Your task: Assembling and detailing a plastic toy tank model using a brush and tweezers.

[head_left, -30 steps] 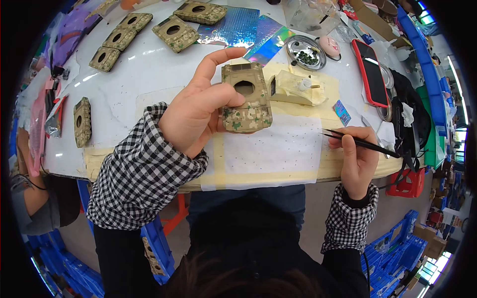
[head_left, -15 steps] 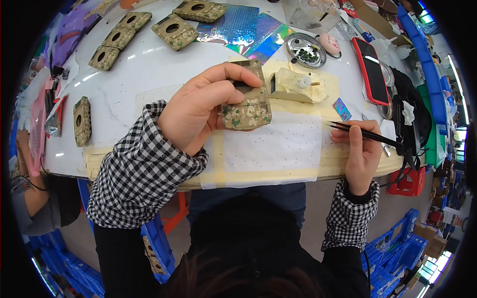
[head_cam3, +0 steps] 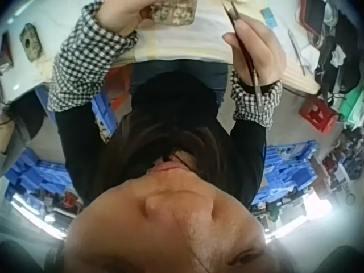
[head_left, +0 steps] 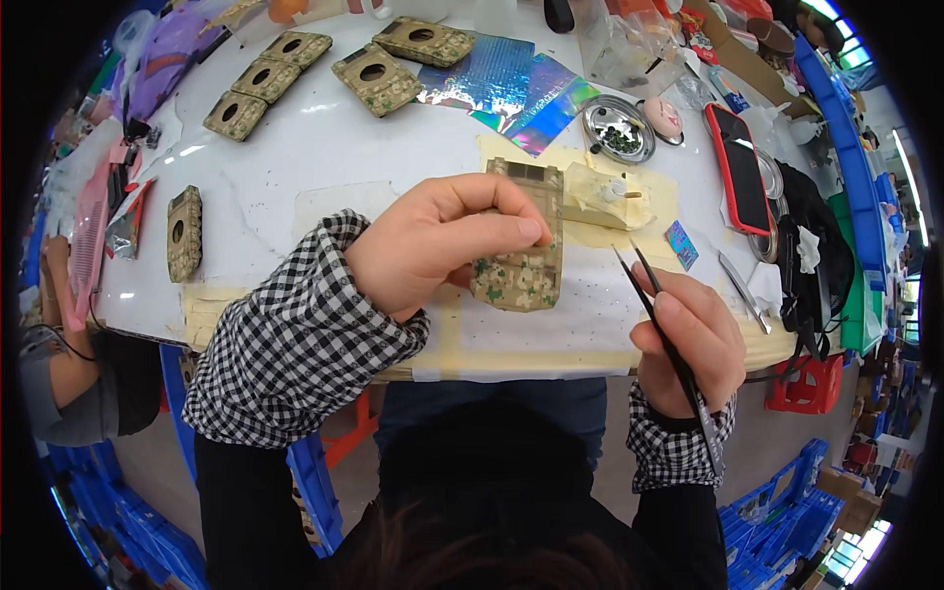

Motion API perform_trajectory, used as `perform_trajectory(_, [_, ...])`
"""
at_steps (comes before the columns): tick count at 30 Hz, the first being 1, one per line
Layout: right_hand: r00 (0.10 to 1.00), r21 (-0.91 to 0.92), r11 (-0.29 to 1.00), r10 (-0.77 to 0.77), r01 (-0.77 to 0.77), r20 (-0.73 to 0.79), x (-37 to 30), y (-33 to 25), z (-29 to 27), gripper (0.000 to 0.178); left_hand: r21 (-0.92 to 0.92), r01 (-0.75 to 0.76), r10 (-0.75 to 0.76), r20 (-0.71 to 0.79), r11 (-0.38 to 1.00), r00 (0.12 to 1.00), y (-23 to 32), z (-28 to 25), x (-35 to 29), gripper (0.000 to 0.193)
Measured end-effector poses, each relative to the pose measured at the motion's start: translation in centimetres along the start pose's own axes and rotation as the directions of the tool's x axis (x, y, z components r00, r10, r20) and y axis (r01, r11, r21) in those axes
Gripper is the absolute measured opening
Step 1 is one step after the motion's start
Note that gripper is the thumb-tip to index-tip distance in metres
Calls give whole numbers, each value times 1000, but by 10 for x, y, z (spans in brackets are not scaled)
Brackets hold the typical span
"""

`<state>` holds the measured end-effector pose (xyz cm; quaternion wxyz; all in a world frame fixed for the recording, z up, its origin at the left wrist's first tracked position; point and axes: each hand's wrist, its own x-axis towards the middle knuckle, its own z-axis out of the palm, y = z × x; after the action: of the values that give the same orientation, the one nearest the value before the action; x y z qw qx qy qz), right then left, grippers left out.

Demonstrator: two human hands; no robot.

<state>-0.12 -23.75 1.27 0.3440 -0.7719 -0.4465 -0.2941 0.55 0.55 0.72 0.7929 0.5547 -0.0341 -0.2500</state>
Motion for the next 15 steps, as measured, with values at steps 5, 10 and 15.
perform_trajectory(5, [986, -60, 985, -158, 161, 54, 20, -4, 12, 31, 123, -26, 23, 26, 992, 999, 1, 2, -1, 17])
perform_trajectory(10, [969, -49, 970, -237, 240, 65, 22, -4, 23, 28, 93, -48, 46, 28, 994, 999, -4, 1, -2, 16])
perform_trajectory(15, [965, -70, 966, -241, 248, 100, 24, -5, 23, 27, 34, -92, 90, 55, 995, 994, -5, 1, -1, 15])
